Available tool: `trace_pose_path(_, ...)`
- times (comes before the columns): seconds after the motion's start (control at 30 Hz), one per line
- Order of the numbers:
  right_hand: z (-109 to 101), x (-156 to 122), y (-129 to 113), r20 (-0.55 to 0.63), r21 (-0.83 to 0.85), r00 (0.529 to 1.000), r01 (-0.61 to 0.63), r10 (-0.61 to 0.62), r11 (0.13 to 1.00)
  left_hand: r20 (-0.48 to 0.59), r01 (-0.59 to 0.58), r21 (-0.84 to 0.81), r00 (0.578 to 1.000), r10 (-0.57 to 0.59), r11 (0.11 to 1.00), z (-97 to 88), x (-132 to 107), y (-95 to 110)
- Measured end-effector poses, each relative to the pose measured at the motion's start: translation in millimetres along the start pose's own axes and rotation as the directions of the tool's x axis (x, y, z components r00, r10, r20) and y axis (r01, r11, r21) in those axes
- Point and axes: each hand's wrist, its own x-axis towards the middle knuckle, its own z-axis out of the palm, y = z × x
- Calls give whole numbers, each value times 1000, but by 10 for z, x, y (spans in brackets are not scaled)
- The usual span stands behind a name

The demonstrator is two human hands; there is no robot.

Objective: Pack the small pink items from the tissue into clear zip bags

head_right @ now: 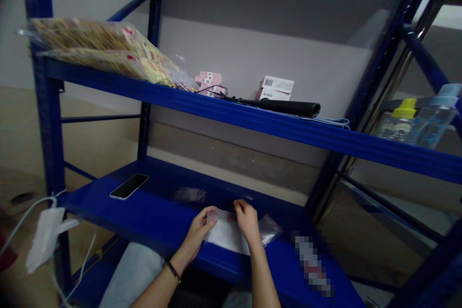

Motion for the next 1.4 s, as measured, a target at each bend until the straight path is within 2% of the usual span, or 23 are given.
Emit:
trace_pose_path(0.07,86,-25,182,58,-130,998,5,2,992,1,79,-228,997,-81,971,-19,16,-32)
trace_pose_path(0.17,232,-86,326,104,-177,994,37,-19,984,20,197,-464,977,-212,863,-90,56,-103)
trace_pose_path(0.27,330,-120,304,127,-268,992,53,-19,962,77,293,-540,951,-300,789,-164,86,-143)
trace_pose_path(0.37,386,-115,226,147,-391,989,44,15,919,100,308,-551,947,-305,776,-190,92,-132)
trace_pose_path(0.6,505,-62,160,124,-460,989,-14,80,888,104,293,-543,953,-283,787,-127,62,-62)
trace_pose_path(0.77,549,-12,161,112,-440,989,-41,100,897,120,188,-445,981,-149,876,-75,11,-39)
trace_pose_path(0.87,506,27,169,99,-385,991,-48,93,921,102,125,-351,990,-95,928,-59,-12,-39)
trace_pose_path(1.0,313,87,126,55,-260,996,-51,68,964,55,55,-213,998,-44,975,-43,6,-78)
trace_pose_path(1.1,154,95,-38,56,35,997,-51,49,998,47,23,-92,999,-19,996,-29,34,-114)
trace_pose_path(1.17,85,84,-183,109,243,994,2,-29,970,73,7,-39,997,-4,999,-20,42,-121)
trace_pose_path(1.2,63,82,-241,133,292,988,41,-83,956,88,0,-23,996,2,1000,-16,41,-118)
trace_pose_path(1.27,32,94,-285,138,248,981,98,-135,964,94,-4,0,996,4,1000,-11,33,-97)
trace_pose_path(1.33,5,128,-205,72,114,994,69,-77,991,76,7,10,997,-8,1000,-8,21,-63)
trace_pose_path(1.4,-20,159,-26,-1,-10,1000,-6,6,1000,62,36,-14,997,-35,999,-7,8,-23)
